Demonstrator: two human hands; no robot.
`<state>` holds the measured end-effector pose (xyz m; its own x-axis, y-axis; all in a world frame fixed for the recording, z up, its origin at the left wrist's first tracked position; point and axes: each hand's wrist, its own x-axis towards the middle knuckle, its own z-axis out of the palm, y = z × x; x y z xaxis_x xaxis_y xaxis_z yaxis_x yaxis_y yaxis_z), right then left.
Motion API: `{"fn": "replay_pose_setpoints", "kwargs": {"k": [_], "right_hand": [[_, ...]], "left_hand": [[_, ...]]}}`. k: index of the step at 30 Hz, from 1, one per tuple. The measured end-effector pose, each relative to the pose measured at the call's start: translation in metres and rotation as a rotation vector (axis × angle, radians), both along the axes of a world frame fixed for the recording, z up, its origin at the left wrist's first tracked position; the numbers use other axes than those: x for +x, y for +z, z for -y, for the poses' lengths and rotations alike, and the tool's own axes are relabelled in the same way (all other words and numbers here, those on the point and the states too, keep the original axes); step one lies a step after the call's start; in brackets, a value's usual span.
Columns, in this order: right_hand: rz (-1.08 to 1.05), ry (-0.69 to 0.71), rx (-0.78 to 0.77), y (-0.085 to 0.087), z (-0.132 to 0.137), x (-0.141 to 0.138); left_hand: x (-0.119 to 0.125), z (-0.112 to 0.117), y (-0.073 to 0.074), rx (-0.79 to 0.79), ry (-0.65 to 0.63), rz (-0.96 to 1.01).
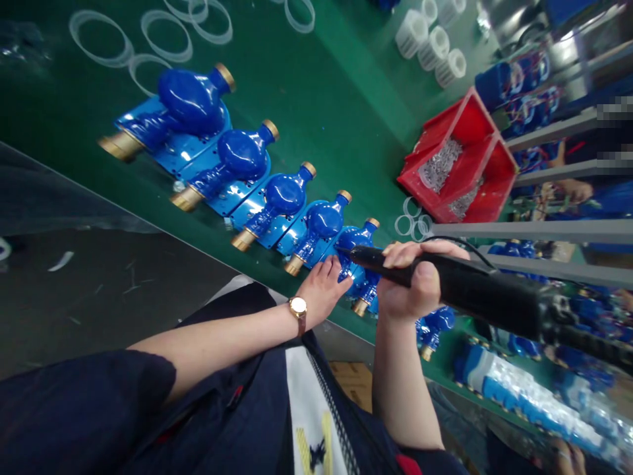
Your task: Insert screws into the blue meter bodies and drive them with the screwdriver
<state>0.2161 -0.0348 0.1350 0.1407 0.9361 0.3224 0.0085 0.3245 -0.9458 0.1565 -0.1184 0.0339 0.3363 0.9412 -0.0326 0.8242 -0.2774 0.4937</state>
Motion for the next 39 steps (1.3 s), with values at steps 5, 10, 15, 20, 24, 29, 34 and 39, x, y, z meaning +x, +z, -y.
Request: {"fn": "replay_pose_setpoints", "kwargs": {"k": [5,10,15,20,24,29,34,39], "right_hand": [[0.041,0.079,-0.007,-0.010,0.000,-0.003],[0.037,0.095,0.007,-0.012,-0.003,-0.006],[0.002,0.100,-0.002,-0.015,-0.007,-0.006],[-0.020,0.133,0.000,-0.017,-0.010,-0.005],[-0.011,0.148,-0.006,-0.017,-0.013,-0.004],[-0.015,0.177,0.013,-0.020,-0.015,-0.004],[-0.005,0.130,0.000,-0.025,-0.012,-0.001],[0.047,0.145,-0.096,-0.010,-0.009,0.002]], "left_hand": [[0.001,-0.001,0.002,0.026,0.001,-0.014],[0.001,-0.002,0.004,0.029,0.005,-0.014],[0.001,-0.001,0.005,0.024,0.003,0.000],[0.000,-0.001,0.004,0.007,-0.013,0.008],[-0.002,-0.002,0.005,0.012,-0.027,0.002],[-0.001,-0.001,0.004,0.004,-0.017,0.006],[0.003,-0.001,0.002,-0.029,0.005,0.041],[-0.012,0.000,0.014,-0.154,-0.030,0.152]]}}
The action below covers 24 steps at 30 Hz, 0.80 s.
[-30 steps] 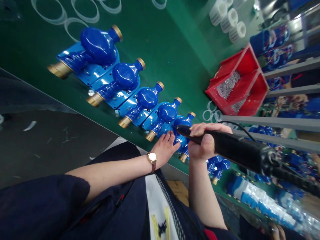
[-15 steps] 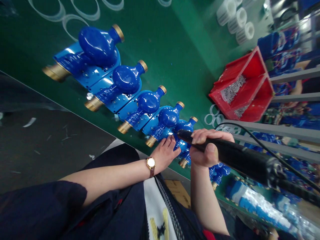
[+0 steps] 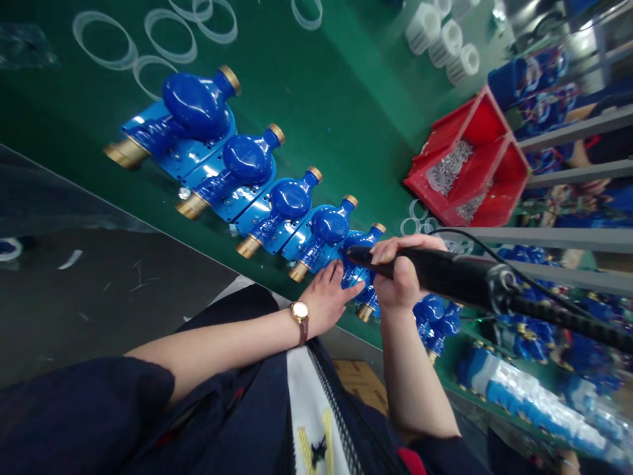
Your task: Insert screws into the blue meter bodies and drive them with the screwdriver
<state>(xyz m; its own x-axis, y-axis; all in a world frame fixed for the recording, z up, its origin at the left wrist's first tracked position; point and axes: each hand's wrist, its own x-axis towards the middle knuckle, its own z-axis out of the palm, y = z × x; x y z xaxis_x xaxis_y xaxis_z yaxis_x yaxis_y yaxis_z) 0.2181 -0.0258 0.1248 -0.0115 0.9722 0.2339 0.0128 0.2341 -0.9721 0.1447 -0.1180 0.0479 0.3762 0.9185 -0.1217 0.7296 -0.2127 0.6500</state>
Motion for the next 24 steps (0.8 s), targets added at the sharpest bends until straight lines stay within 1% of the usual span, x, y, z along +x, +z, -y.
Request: {"fn": "replay_pose_setpoints", "kwargs": {"k": [2,3,5,7,9,12,14,19,24], "right_hand": [[-0.020,-0.030,0.042,0.012,0.000,-0.001],[-0.032,-0.049,0.072,0.017,0.000,-0.002],[-0.052,-0.068,0.105,0.024,-0.001,-0.005],[-0.061,-0.068,0.096,0.025,-0.003,-0.009],[-0.065,-0.067,0.093,0.023,-0.004,-0.010],[-0.074,-0.055,0.124,0.018,-0.004,-0.010],[-0.076,-0.043,0.133,0.017,-0.002,-0.009],[-0.034,-0.043,0.118,0.017,0.006,-0.012],[-0.004,-0.036,0.066,0.009,0.005,-0.018]], "left_hand": [[-0.015,0.001,0.008,0.003,-0.032,0.044],[-0.024,0.002,0.010,0.032,-0.024,0.044],[-0.041,0.002,0.012,0.115,0.052,0.003],[-0.054,0.000,0.009,0.169,0.159,-0.061],[-0.062,-0.002,0.002,0.168,0.208,-0.105],[-0.064,-0.006,-0.008,0.145,0.189,-0.110],[-0.062,-0.006,-0.012,0.134,0.194,-0.091],[-0.059,-0.005,-0.012,0.122,0.207,-0.069],[-0.060,-0.005,-0.011,0.122,0.202,-0.085]]}}
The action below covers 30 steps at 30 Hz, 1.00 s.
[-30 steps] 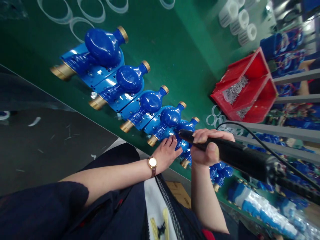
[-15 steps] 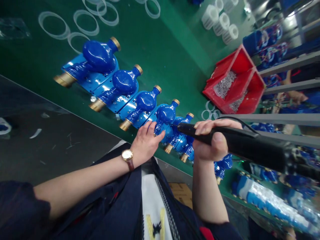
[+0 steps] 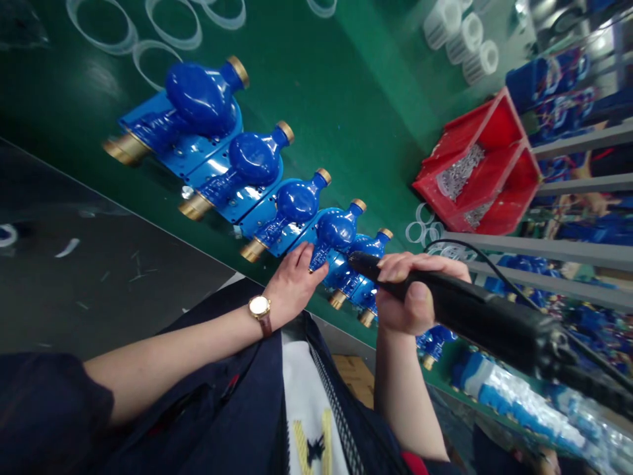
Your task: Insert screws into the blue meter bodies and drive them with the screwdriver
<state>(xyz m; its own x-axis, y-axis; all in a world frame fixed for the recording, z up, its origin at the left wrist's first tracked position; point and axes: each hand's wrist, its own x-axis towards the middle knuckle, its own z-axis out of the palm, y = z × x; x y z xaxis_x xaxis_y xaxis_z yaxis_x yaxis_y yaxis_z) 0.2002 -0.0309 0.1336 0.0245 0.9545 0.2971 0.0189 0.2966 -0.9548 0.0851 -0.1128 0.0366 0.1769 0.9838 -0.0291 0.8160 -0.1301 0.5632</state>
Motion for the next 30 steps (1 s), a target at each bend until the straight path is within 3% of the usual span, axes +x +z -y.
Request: {"fn": "replay_pose_setpoints", "kwargs": {"k": [7,30], "right_hand": [[-0.060,-0.034,0.022,-0.011,-0.011,0.002],[-0.120,0.067,0.023,-0.031,-0.008,0.000]], "left_hand": [[0.002,0.001,-0.002,0.008,0.015,-0.002],[0.000,-0.002,-0.002,0.023,-0.008,0.009]]}}
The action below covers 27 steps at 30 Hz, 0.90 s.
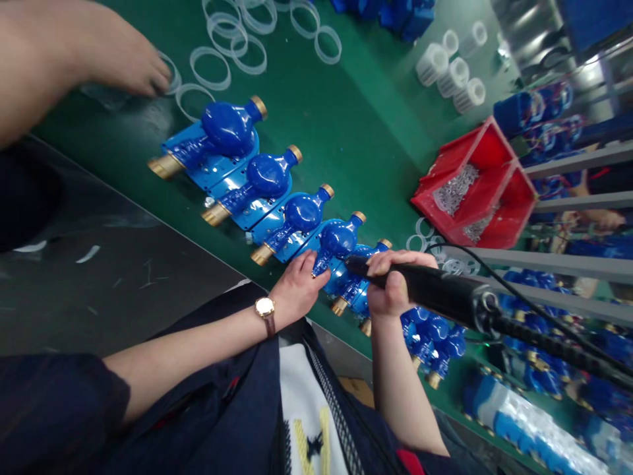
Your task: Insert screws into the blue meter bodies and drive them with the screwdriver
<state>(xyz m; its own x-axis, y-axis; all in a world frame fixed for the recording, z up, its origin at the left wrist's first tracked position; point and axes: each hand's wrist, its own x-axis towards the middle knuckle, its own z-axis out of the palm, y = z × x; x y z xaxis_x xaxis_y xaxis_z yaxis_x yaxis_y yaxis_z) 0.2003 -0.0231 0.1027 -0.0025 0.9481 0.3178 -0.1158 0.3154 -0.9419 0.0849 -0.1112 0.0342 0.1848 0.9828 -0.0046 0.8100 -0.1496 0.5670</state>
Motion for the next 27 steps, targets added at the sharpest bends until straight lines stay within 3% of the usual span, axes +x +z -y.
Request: {"fn": "replay_pose_setpoints", "kwargs": {"k": [2,5,8,10,12,15,19,27], "right_hand": [[0.022,0.045,-0.032,0.004,-0.001,0.002],[0.025,0.050,-0.054,0.027,-0.002,0.005],[0.004,0.038,0.055,0.057,-0.005,-0.001],[0.000,0.062,0.116,0.066,-0.007,-0.012],[0.007,0.077,0.113,0.063,-0.009,-0.025],[0.031,0.064,0.059,0.044,-0.012,-0.041],[0.074,0.071,0.041,0.026,-0.014,-0.047],[0.038,0.103,0.029,0.019,-0.023,-0.055]], "left_hand": [[0.000,0.000,-0.002,0.003,0.000,-0.015],[0.002,0.000,-0.004,0.005,0.015,-0.034],[0.004,0.001,-0.005,0.009,0.025,-0.035],[0.005,0.001,-0.005,0.011,0.032,-0.032],[0.006,0.000,-0.004,0.002,0.037,-0.031],[0.006,0.000,-0.001,-0.020,0.039,-0.029],[0.008,0.000,0.000,-0.021,0.049,-0.022],[0.011,0.001,-0.002,-0.024,0.054,0.001]]}}
